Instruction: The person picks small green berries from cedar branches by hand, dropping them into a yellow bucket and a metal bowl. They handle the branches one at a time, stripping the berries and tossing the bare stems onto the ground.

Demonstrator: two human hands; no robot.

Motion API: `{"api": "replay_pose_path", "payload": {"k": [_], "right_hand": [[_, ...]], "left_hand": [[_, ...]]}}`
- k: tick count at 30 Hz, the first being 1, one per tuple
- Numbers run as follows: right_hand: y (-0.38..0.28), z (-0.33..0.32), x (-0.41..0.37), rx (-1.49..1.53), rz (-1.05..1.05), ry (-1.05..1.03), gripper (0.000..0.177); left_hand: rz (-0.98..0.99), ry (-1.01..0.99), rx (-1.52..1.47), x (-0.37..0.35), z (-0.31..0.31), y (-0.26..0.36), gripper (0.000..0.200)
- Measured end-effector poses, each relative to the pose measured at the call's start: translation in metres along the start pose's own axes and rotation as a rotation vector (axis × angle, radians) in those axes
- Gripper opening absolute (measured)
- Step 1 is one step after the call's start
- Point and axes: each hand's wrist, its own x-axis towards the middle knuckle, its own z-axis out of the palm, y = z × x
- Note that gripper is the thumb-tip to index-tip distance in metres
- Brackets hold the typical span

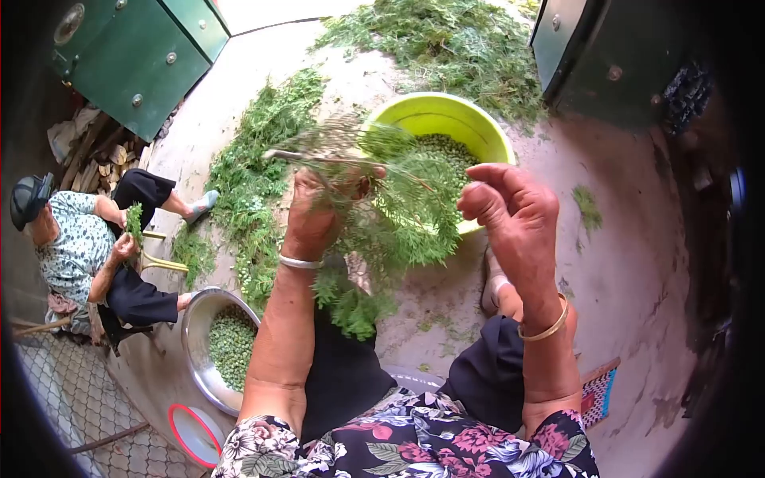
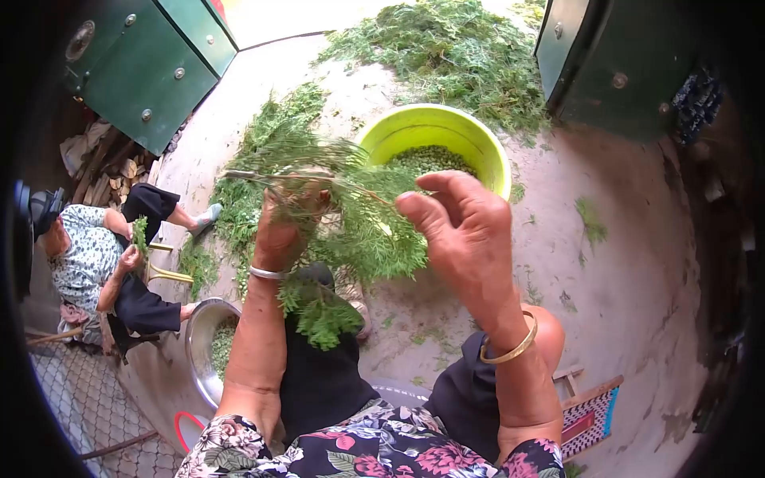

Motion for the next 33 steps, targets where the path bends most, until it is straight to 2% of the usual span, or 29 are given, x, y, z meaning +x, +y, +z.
{"api": "replay_pose_path", "payload": {"k": [1, 2, 4, 5, 6, 7, 8, 10, 14, 15, 16, 17, 18, 19, 21, 22, 23, 24, 26, 27, 28, 30, 31, 32, 33], "right_hand": [[-0.006, 0.007, -0.002, -0.104, -0.013, -0.019, 0.034], [-0.006, 0.009, -0.003, -0.258, -0.078, -0.061, 0.039], [-0.006, 0.018, -0.005, -0.331, -0.162, -0.111, 0.036], [-0.001, 0.020, -0.007, -0.337, -0.158, -0.123, 0.036], [0.007, 0.021, -0.008, -0.478, -0.110, -0.161, 0.034], [0.015, 0.021, -0.010, -0.618, -0.064, -0.198, 0.034], [0.025, 0.020, -0.011, -0.624, -0.064, -0.209, 0.034], [0.041, 0.017, -0.014, -0.784, -0.095, -0.271, 0.032], [0.051, 0.012, -0.022, -0.687, 0.026, -0.345, 0.032], [0.060, 0.007, -0.023, -0.582, 0.112, -0.322, 0.033], [0.066, 0.002, -0.023, -0.476, 0.197, -0.295, 0.034], [0.067, -0.003, -0.026, -0.289, 0.367, -0.268, 0.034], [0.068, -0.009, -0.031, -0.297, 0.377, -0.273, 0.034], [0.069, -0.016, -0.036, -0.298, 0.426, -0.339, 0.032], [0.078, -0.027, -0.052, -0.357, 0.534, -0.491, 0.031], [0.081, -0.030, -0.061, -0.363, 0.547, -0.498, 0.031], [0.082, -0.031, -0.067, -0.513, 0.542, -0.745, 0.034], [0.082, -0.033, -0.074, -0.661, 0.525, -0.990, 0.037], [0.103, -0.031, -0.097, -0.468, 0.763, -0.933, 0.040], [0.097, -0.025, -0.088, -0.524, 0.995, -0.966, 0.036], [0.101, -0.029, -0.078, -0.536, 0.984, -0.945, 0.036], [0.115, -0.038, -0.054, -0.173, 1.123, -0.529, 0.032], [0.098, -0.043, -0.024, -0.085, 0.760, -0.393, 0.029], [0.083, -0.053, 0.012, 0.039, 0.588, -0.258, 0.029], [0.083, -0.071, 0.048, 0.394, 0.363, -0.212, 0.035]], "left_hand": [[0.117, -0.002, 0.599, 0.007, -0.012, -0.011, 0.012], [-0.020, 0.091, 0.383, 0.004, -0.008, -0.017, 0.014], [0.034, 0.118, 0.681, 0.005, 0.009, -0.018, 0.012], [0.113, 0.044, 0.843, 0.005, 0.012, -0.015, 0.011], [0.183, -0.052, 0.976, 0.005, 0.007, -0.019, 0.014], [0.225, -0.081, 1.037, 0.004, 0.006, -0.021, 0.013], [0.266, -0.111, 1.097, 0.002, 0.007, -0.022, 0.012], [0.239, -0.130, 1.086, -0.001, 0.009, -0.019, 0.013], [0.130, -0.192, 1.085, -0.007, 0.009, -0.018, 0.017], [0.172, -0.119, 1.028, -0.006, 0.010, -0.017, 0.026], [0.166, -0.114, 1.019, -0.006, 0.009, -0.015, 0.026], [0.065, 0.012, 0.946, -0.005, 0.007, -0.009, 0.030], [-0.040, 0.137, 0.870, -0.005, 0.003, -0.005, 0.033], [0.126, 0.221, 0.899, -0.004, -0.006, -0.013, 0.037], [0.109, 0.309, 0.955, -0.004, -0.016, -0.011, 0.029], [0.131, 0.337, 1.000, -0.006, -0.018, -0.009, 0.026], [0.021, 0.336, 1.019, -0.009, -0.018, -0.005, 0.020], [0.015, 0.338, 1.013, -0.012, -0.019, -0.004, 0.020], [0.126, 0.320, 1.060, -0.010, -0.022, -0.003, 0.017], [0.100, 0.329, 1.038, -0.010, -0.022, -0.001, 0.016], [0.105, 0.355, 1.011, -0.010, -0.023, -0.002, 0.015], [0.072, 0.393, 1.023, -0.010, -0.022, 0.001, 0.014], [0.117, 0.419, 1.019, -0.010, -0.023, -0.001, 0.014], [0.144, 0.436, 1.013, -0.009, -0.024, -0.001, 0.013], [0.120, 0.436, 1.009, -0.010, -0.027, -0.003, 0.013]]}}
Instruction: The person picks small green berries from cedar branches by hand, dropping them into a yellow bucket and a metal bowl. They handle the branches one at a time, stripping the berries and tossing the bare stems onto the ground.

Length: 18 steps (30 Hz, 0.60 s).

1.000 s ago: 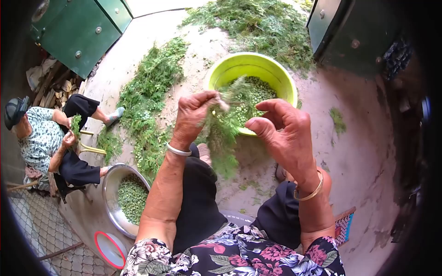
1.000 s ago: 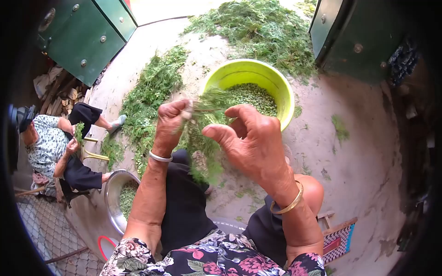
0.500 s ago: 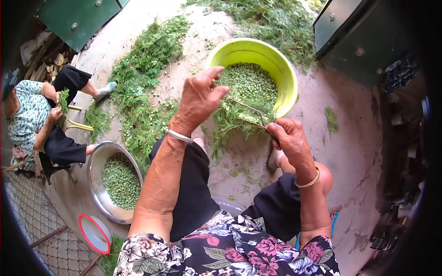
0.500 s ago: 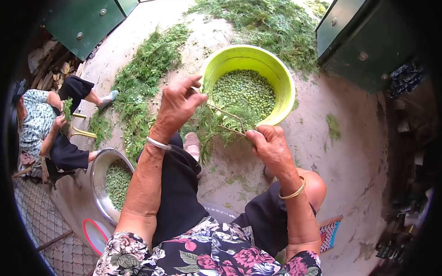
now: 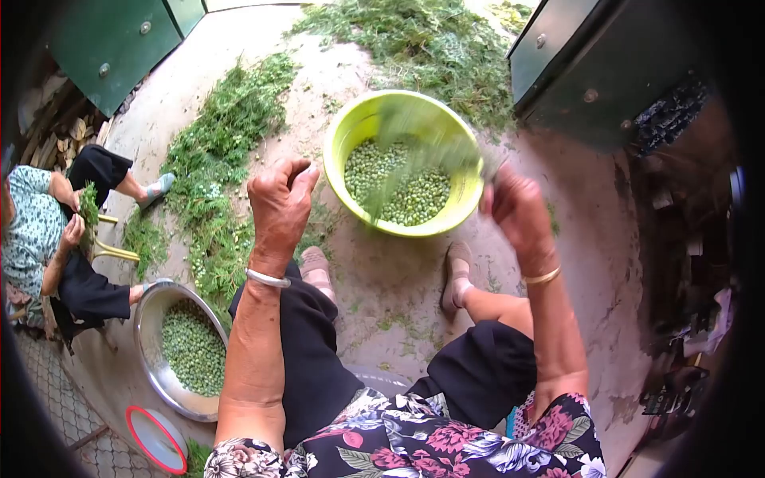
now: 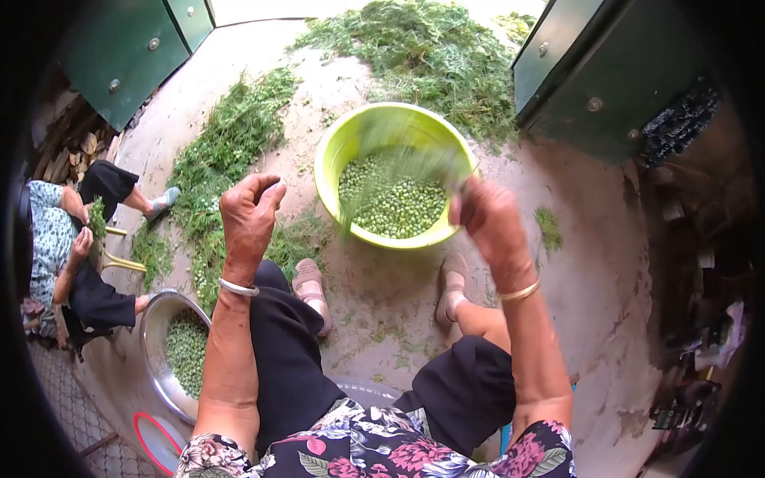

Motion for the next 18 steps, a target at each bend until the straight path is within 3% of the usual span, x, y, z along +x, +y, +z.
{"api": "replay_pose_path", "payload": {"k": [1, 2, 3, 5, 6, 9, 15, 18], "right_hand": [[-0.037, 0.020, 0.009, 0.172, -0.087, 0.055, 0.061], [-0.063, 0.017, 0.020, 0.175, -0.145, -0.032, 0.080], [-0.079, 0.024, 0.022, 0.204, -0.188, -0.012, 0.081], [-0.082, 0.033, 0.022, 0.080, -0.266, -0.030, 0.076], [-0.072, 0.039, 0.019, -0.016, -0.283, -0.030, 0.063], [-0.020, 0.042, 0.005, -0.239, -0.063, -0.013, 0.028], [0.041, 0.028, -0.005, -0.293, 0.375, 0.220, 0.029], [0.034, 0.031, -0.002, -0.182, 0.224, 0.132, 0.029]], "left_hand": [[-0.019, -0.009, 0.000, 0.000, 0.000, -0.002, 0.012], [-0.036, -0.005, -0.006, 0.000, 0.000, 0.000, 0.012], [-0.037, 0.002, -0.024, 0.000, 0.001, 0.001, 0.012], [-0.033, 0.005, -0.013, 0.000, 0.002, 0.003, 0.012], [-0.024, -0.010, -0.003, 0.001, 0.002, 0.003, 0.012], [-0.049, -0.077, -0.002, 0.001, 0.004, 0.007, 0.013], [0.040, -0.121, 0.106, 0.002, 0.008, -0.004, 0.013], [0.010, -0.160, 0.103, 0.000, 0.012, -0.001, 0.013]]}}
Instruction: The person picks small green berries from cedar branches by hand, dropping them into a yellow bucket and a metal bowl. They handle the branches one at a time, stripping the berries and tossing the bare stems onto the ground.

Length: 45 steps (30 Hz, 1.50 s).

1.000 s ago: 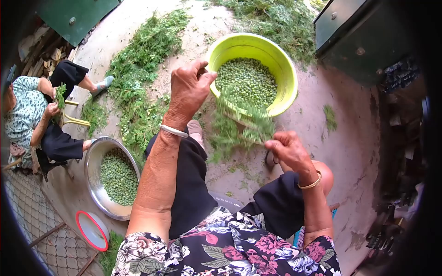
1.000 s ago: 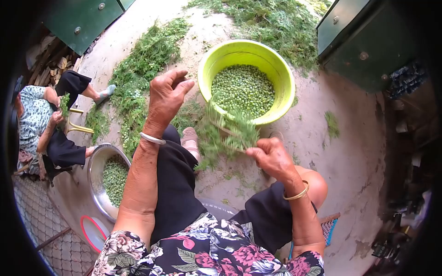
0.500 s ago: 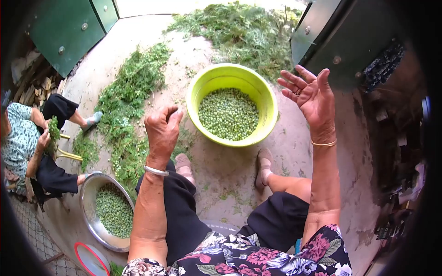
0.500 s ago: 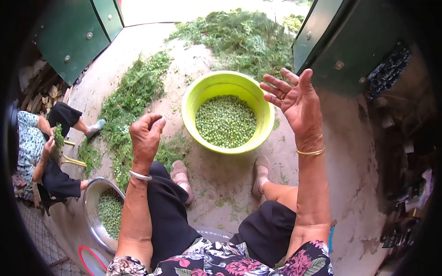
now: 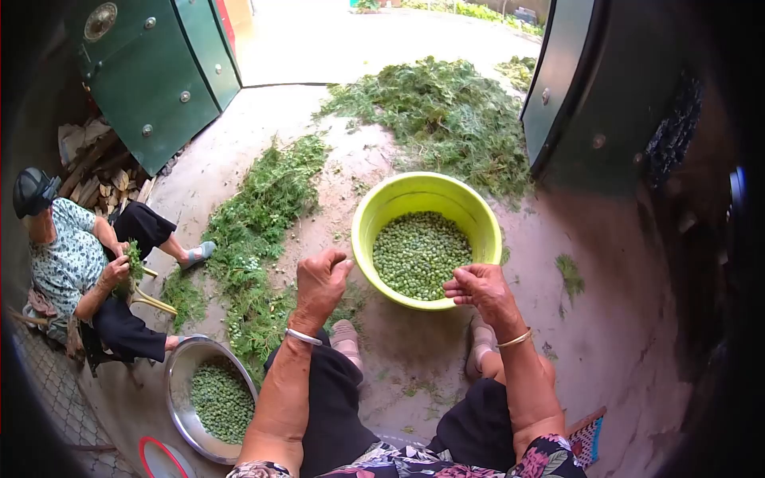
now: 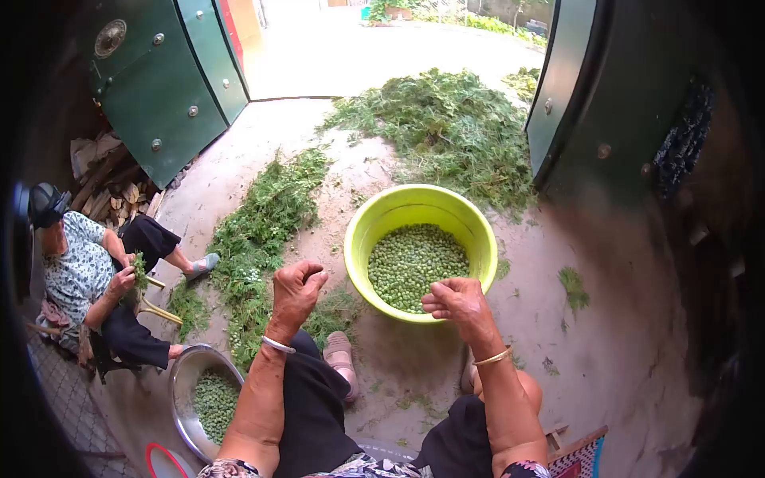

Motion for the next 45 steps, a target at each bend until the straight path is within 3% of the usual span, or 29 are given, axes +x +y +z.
{"api": "replay_pose_path", "payload": {"k": [11, 17, 21, 25, 28, 31, 34, 36, 39, 43, 44, 45], "right_hand": [[0.002, 0.000, 0.002, -0.082, -0.015, 0.066, 0.027], [0.002, 0.007, 0.005, -0.112, -0.015, 0.074, 0.023], [-0.002, 0.014, 0.004, -0.133, 0.025, 0.057, 0.022], [-0.004, 0.022, 0.004, -0.198, 0.024, 0.016, 0.025], [-0.002, 0.027, 0.006, -0.246, 0.012, 0.001, 0.028], [-0.001, 0.034, 0.005, -0.288, 0.015, -0.011, 0.029], [-0.002, 0.041, 0.004, -0.230, 0.048, -0.015, 0.025], [-0.001, 0.043, 0.007, -0.265, 0.063, -0.018, 0.026], [-0.001, 0.047, 0.010, -0.292, 0.095, -0.021, 0.028], [-0.001, 0.050, 0.013, -0.297, 0.149, -0.026, 0.029], [0.000, 0.050, 0.013, -0.281, 0.159, -0.023, 0.029], [0.000, 0.050, 0.013, -0.265, 0.169, -0.020, 0.029]], "left_hand": [[-0.031, -0.053, -0.050, 0.003, 0.005, 0.029, 0.013], [-0.144, -0.015, -0.272, 0.002, -0.020, 0.020, 0.012], [-0.376, 0.102, -0.530, -0.001, -0.044, -0.054, 0.012], [-0.793, 0.175, -0.670, -0.024, -0.048, -0.161, 0.011], [-0.932, 0.047, -0.612, -0.048, -0.029, -0.207, 0.016], [-0.938, -0.263, -0.270, -0.082, -0.001, -0.242, 0.061], [-0.869, -0.456, -0.058, -0.108, 0.038, -0.279, 0.066], [-0.684, -0.586, 0.179, -0.114, 0.060, -0.289, 0.068], [-0.648, -0.680, 0.161, -0.097, 0.085, -0.290, 0.069], [-0.745, -0.656, 0.300, -0.080, 0.119, -0.297, 0.072], [-0.898, -0.663, 0.129, -0.082, 0.127, -0.311, 0.070], [-0.897, -0.674, 0.121, -0.088, 0.136, -0.322, 0.070]]}}
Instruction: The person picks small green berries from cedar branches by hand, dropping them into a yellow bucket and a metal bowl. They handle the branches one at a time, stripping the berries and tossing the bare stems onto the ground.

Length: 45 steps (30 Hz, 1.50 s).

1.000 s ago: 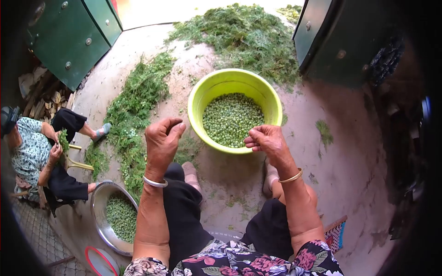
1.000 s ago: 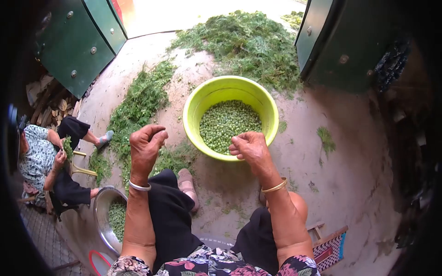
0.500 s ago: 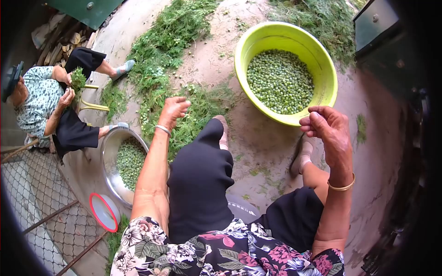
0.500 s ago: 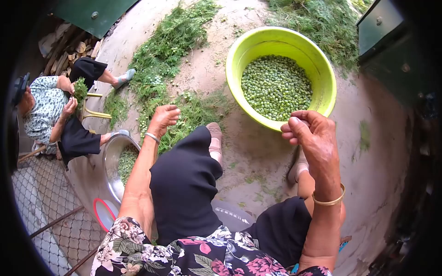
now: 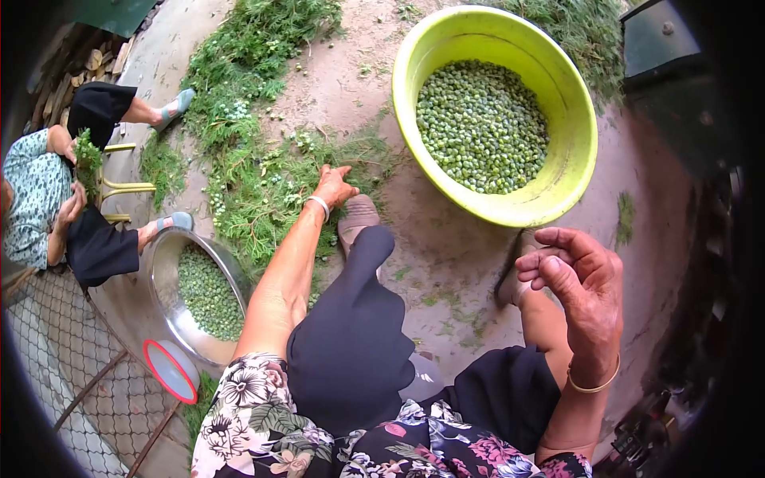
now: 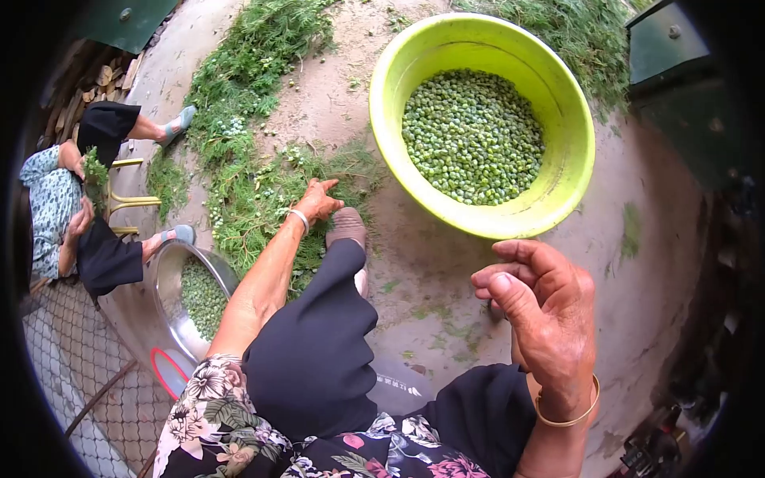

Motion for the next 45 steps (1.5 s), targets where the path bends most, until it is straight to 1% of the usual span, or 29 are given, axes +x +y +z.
{"api": "replay_pose_path", "payload": {"k": [2, 3, 4, 6, 7, 9, 10, 12, 17, 19, 20, 23, 24, 26, 27, 28, 30, 31, 32, 34, 35, 36, 38, 39, 40, 42, 43, 44, 45], "right_hand": [[-0.001, 0.001, 0.001, 0.012, 0.023, 0.017, 0.029], [0.000, 0.001, 0.001, 0.018, 0.010, 0.010, 0.029], [0.000, 0.000, 0.001, 0.024, -0.009, 0.001, 0.028], [-0.001, 0.000, -0.001, 0.018, -0.014, -0.001, 0.028], [-0.001, -0.001, -0.002, 0.011, -0.015, -0.007, 0.027], [0.000, -0.001, -0.003, 0.002, -0.030, -0.013, 0.027], [0.001, -0.001, -0.004, -0.011, -0.034, -0.019, 0.026], [0.002, -0.001, -0.004, -0.020, -0.059, -0.033, 0.026], [0.013, -0.003, -0.001, -0.092, -0.092, -0.048, 0.030], [0.021, -0.003, 0.003, -0.265, -0.177, -0.046, 0.036], [0.023, -0.002, 0.002, -0.257, -0.190, -0.038, 0.036], [0.037, 0.012, 0.007, -0.257, -0.540, -0.034, 0.050], [0.032, 0.015, 0.005, -0.370, -0.603, -0.052, 0.060], [0.025, 0.023, -0.006, -0.569, -0.762, 0.033, 0.072], [0.027, 0.026, -0.007, -0.666, -0.780, 0.051, 0.079], [0.030, 0.028, -0.005, -0.663, -0.785, 0.071, 0.079], [0.032, 0.028, -0.003, -0.594, -0.878, 0.087, 0.089], [0.024, 0.025, -0.006, -0.436, -0.840, 0.016, 0.087], [0.017, 0.021, -0.010, -0.439, -0.846, 0.034, 0.087], [0.006, 0.014, -0.019, -0.274, -0.911, -0.055, 0.086], [0.007, 0.013, -0.021, -0.151, -0.778, -0.104, 0.078], [0.002, 0.010, -0.026, -0.156, -0.779, -0.097, 0.078], [-0.011, 0.002, -0.038, 0.282, -0.591, -0.275, 0.060], [-0.004, 0.000, -0.035, 0.272, -0.552, -0.234, 0.047], [-0.001, -0.003, -0.032, 0.270, -0.552, -0.229, 0.047], [0.006, -0.008, -0.025, 0.187, -0.519, -0.103, 0.044], [0.010, -0.010, -0.020, 0.231, -0.529, -0.121, 0.034], [0.011, -0.013, -0.019, 0.234, -0.525, -0.117, 0.034], [0.006, -0.016, -0.024, 0.537, -0.421, -0.183, 0.031]], "left_hand": [[-0.026, 0.070, -0.068, 0.011, 0.011, -0.011, 0.073], [-0.032, 0.047, -0.488, 0.000, 0.004, -0.009, 0.076], [0.008, 0.094, -0.667, -0.005, 0.001, -0.011, 0.073], [0.002, 0.014, -0.943, -0.015, -0.013, -0.016, 0.054], [0.013, 0.018, -0.939, -0.019, -0.022, -0.023, 0.054], [0.163, -0.048, -1.232, -0.030, -0.037, -0.035, 0.034], [0.175, -0.042, -1.224, -0.045, -0.045, -0.026, 0.034], [0.267, -0.147, -1.365, -0.077, -0.066, -0.008, 0.024], [0.442, -0.275, -1.413, -0.133, -0.097, 0.028, 0.025], [0.474, -0.303, -1.424, -0.158, -0.109, 0.048, 0.025], [0.495, -0.332, -1.444, -0.171, -0.116, 0.060, 0.025], [0.576, -0.401, -1.400, -0.206, -0.130, 0.097, 0.031], [0.600, -0.410, -1.373, -0.218, -0.134, 0.110, 0.032], [0.621, -0.440, -1.375, -0.244, -0.137, 0.137, 0.034], [0.625, -0.467, -1.392, -0.258, -0.137, 0.150, 0.035], [0.637, -0.480, -1.378, -0.272, -0.134, 0.164, 0.035], [0.614, -0.485, -1.445, -0.300, -0.125, 0.188, 0.032], [0.614, -0.521, -1.460, -0.309, -0.120, 0.196, 0.033], [0.625, -0.535, -1.451, -0.316, -0.116, 0.205, 0.033], [0.649, -0.573, -1.415, -0.328, -0.106, 0.223, 0.033], [0.656, -0.564, -1.378, -0.332, -0.102, 0.232, 0.033], [0.660, -0.572, -1.378, -0.333, -0.096, 0.240, 0.033], [0.660, -0.565, -1.299, -0.333, -0.086, 0.257, 0.032], [0.664, -0.588, -1.282, -0.336, -0.082, 0.267, 0.031], [0.664, -0.594, -1.283, -0.334, -0.078, 0.274, 0.031], [0.783, -0.586, -1.201, -0.331, -0.072, 0.283, 0.031], [0.842, -0.523, -1.211, -0.334, -0.071, 0.290, 0.029], [0.837, -0.527, -1.210, -0.328, -0.071, 0.288, 0.029], [0.873, -0.390, -1.146, -0.317, -0.073, 0.282, 0.029]]}}
